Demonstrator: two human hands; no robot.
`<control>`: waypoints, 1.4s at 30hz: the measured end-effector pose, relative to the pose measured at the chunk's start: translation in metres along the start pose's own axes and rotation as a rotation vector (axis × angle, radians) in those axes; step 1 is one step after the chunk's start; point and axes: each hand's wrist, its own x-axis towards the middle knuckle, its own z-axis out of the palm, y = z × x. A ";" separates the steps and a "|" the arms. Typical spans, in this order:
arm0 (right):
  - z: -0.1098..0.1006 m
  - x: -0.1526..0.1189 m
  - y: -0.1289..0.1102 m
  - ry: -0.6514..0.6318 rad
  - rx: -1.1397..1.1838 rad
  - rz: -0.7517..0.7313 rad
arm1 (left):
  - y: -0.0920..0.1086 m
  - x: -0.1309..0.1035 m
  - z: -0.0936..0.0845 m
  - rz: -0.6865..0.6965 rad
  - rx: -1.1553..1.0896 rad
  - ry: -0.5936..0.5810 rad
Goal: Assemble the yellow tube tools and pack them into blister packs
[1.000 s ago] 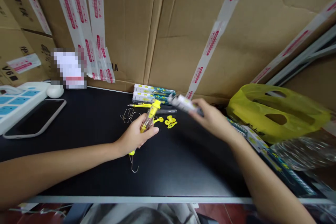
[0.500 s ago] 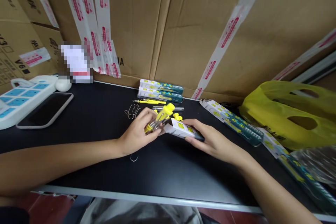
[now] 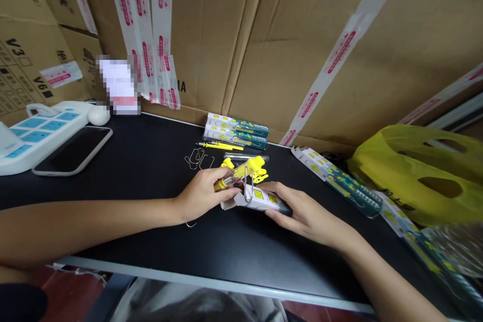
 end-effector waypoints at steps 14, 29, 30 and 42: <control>0.008 -0.002 -0.009 0.050 -0.194 0.008 | -0.001 -0.002 0.000 0.195 -0.042 -0.077; 0.012 0.003 -0.007 0.163 -0.177 0.086 | 0.007 -0.004 -0.001 0.076 0.089 -0.173; 0.008 0.003 -0.004 0.168 -0.193 0.097 | 0.007 -0.003 -0.002 0.104 0.105 -0.154; -0.011 -0.002 0.011 0.215 -0.673 -0.119 | 0.007 0.000 -0.006 0.056 0.313 -0.228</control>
